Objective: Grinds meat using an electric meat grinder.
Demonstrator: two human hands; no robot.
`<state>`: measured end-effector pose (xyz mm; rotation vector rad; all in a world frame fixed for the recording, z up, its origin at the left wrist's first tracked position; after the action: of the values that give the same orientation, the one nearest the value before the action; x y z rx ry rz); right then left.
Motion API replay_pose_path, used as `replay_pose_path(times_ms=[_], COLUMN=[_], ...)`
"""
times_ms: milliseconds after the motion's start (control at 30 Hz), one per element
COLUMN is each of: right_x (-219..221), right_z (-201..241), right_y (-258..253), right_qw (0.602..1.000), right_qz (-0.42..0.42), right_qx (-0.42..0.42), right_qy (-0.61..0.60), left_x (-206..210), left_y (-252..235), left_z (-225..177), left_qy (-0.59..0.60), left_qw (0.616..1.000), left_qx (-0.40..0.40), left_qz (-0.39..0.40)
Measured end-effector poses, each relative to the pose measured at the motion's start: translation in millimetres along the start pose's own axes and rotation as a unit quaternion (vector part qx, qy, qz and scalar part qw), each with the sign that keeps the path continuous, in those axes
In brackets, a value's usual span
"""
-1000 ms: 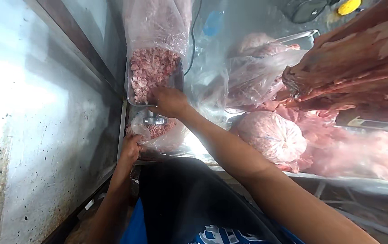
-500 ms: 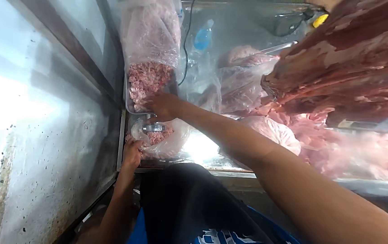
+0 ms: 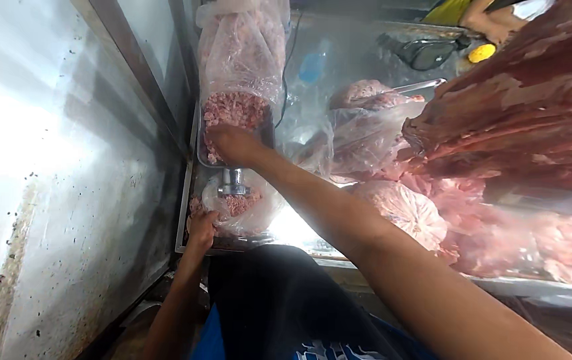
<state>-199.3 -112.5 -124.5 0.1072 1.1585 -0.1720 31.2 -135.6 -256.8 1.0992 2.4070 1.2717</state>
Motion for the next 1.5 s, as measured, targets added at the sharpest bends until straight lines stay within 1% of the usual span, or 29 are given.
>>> replay_pose_path(times_ms=[100, 167, 200, 233, 300, 367, 433, 467, 533, 567, 600, 633, 700, 800, 967, 1067, 1133, 1267, 1367, 1433, 1500], right_x=[11.6, 19.5, 22.9, 23.7, 14.5, 8.0, 6.0, 5.0, -1.5, -4.0, -2.5, 2.9, 19.5, 35.6, 37.0, 31.7, 29.0, 26.0, 26.0, 27.9, 27.8], right_z=[-10.9, -16.4, -17.8, -17.2, -10.9, -12.0, -16.7, -18.5, -14.4, -7.8, -0.3, 6.4, 8.3, -9.8, -13.6, -10.9, -12.3, -12.6, -12.3, -12.2, -12.4], right_y=[-19.0, -20.3, -17.9, -13.6, -2.0, 10.0, 20.7, 25.9, 34.0, 37.4, 40.0, 42.0, 42.0, 34.0, 23.0, 21.3, 20.1, 20.7, 22.5, 26.2, 34.2], right_qw=[1.0, 0.998, 0.996, 0.992, 0.983, 0.975, 0.976, 0.979, 0.992, 0.996, 0.997, 0.996, 0.988, 0.977, 0.952, 0.938, 0.934, 0.929, 0.934, 0.952, 0.977], right_qz=[0.002, 0.033, 0.067, 0.105, 0.177, 0.211, 0.209, 0.19, 0.117, 0.085, 0.076, 0.089, 0.15, 0.207, 0.291, 0.315, 0.319, 0.326, 0.308, 0.248, 0.142], right_qx=[-0.025, -0.048, -0.052, -0.046, 0.001, 0.035, 0.055, 0.059, 0.049, 0.03, 0.011, 0.001, 0.02, 0.056, 0.098, 0.14, 0.157, 0.164, 0.172, 0.176, 0.157], right_qy=[0.019, 0.036, 0.042, 0.049, 0.054, 0.052, 0.043, 0.034, 0.004, -0.008, -0.013, -0.008, 0.016, 0.019, -0.002, -0.022, -0.034, -0.058, -0.062, -0.038, 0.005], left_x=[-0.3, -3.9, -5.4, -6.3, -6.5, -8.4, -9.7, -9.4, -8.4, -7.4, -6.1, -5.2, -3.9, -2.4, -8.7, -11.3, -10.9, -9.3, -8.8, -9.3, -8.7], left_y=[-3.2, -5.9, -6.6, -6.5, -5.3, -6.2, -6.2, -6.2, -6.9, -6.2, -4.8, -4.2, -5.5, -8.5, -9.9, -9.0, -9.2, -9.1, -8.3, -9.1, -9.0], left_z=[-9.7, -13.1, -12.2, -10.2, -6.4, -2.4, 0.0, -0.1, -3.1, -5.4, -7.0, -7.6, -9.3, -14.0, -7.3, -4.6, -4.4, -6.2, -8.0, -8.3, -7.0], left_qy=[-0.014, -0.02, -0.018, -0.012, -0.001, 0.002, -0.002, -0.007, -0.011, -0.012, -0.013, -0.013, -0.016, -0.036, -0.038, -0.035, -0.039, -0.038, -0.038, -0.039, -0.036], left_qw=[1.0, 0.999, 1.0, 1.0, 1.0, 1.0, 1.0, 1.0, 1.0, 1.0, 1.0, 1.0, 1.0, 0.999, 0.999, 0.999, 0.999, 0.999, 0.999, 0.999, 0.999], left_qx=[0.018, 0.023, 0.022, 0.017, 0.01, 0.008, 0.006, 0.006, 0.006, 0.005, 0.002, 0.001, 0.006, 0.016, 0.014, 0.02, 0.018, 0.01, 0.013, 0.019, 0.024], left_qz=[-0.006, -0.009, -0.01, -0.014, -0.012, -0.001, 0.003, -0.001, -0.004, -0.004, -0.002, 0.001, 0.002, -0.002, -0.021, -0.025, -0.024, -0.02, -0.019, -0.018, -0.016])
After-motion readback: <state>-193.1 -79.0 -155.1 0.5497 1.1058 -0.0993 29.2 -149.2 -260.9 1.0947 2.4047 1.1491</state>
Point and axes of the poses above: each hand's wrist, its own y-axis away from the middle knuckle, its own x-axis out of the palm, z = x × y, the point moved 4 cm from there along -y, towards the middle knuckle, and after that the axes turned 10 degrees about -x, right-handed, at the moved point
